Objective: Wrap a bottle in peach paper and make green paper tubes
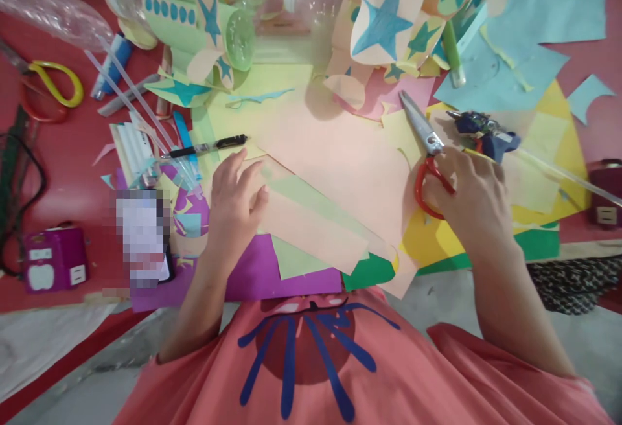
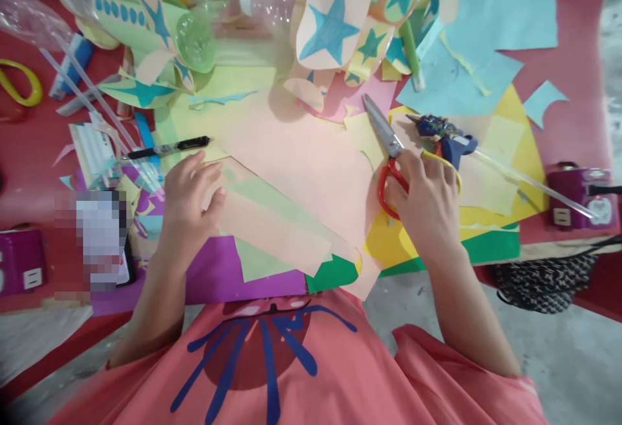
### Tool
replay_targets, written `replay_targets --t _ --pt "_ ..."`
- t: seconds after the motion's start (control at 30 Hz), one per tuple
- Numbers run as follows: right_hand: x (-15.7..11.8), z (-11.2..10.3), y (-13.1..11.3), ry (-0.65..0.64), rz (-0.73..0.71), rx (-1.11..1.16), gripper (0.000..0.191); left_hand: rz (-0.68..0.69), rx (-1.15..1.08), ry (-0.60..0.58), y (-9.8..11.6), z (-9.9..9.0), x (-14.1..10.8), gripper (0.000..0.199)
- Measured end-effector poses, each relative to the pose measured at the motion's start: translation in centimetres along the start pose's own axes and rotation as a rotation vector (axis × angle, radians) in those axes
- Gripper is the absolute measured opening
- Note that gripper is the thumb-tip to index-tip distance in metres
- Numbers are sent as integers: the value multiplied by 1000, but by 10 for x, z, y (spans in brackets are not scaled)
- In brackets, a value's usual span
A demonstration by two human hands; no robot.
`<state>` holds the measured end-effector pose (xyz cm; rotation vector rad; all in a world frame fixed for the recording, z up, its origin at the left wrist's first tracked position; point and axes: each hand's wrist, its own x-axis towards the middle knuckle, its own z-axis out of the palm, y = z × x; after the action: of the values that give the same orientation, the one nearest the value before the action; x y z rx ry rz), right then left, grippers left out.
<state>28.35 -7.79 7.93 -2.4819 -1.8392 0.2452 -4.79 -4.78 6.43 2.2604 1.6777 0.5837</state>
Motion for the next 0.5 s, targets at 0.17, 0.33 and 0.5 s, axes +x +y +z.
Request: replay_targets --t 0.17,0.33,0.5 --pt "-20 19 -1 156 -169 -1 50 91 19 -147 8 -7 16 34" --pt "-21 30 4 177 -228 68 54 148 70 -242 10 -26 47 35" --pt "-5 33 8 222 -196 87 52 208 87 -291 14 -30 72 36"
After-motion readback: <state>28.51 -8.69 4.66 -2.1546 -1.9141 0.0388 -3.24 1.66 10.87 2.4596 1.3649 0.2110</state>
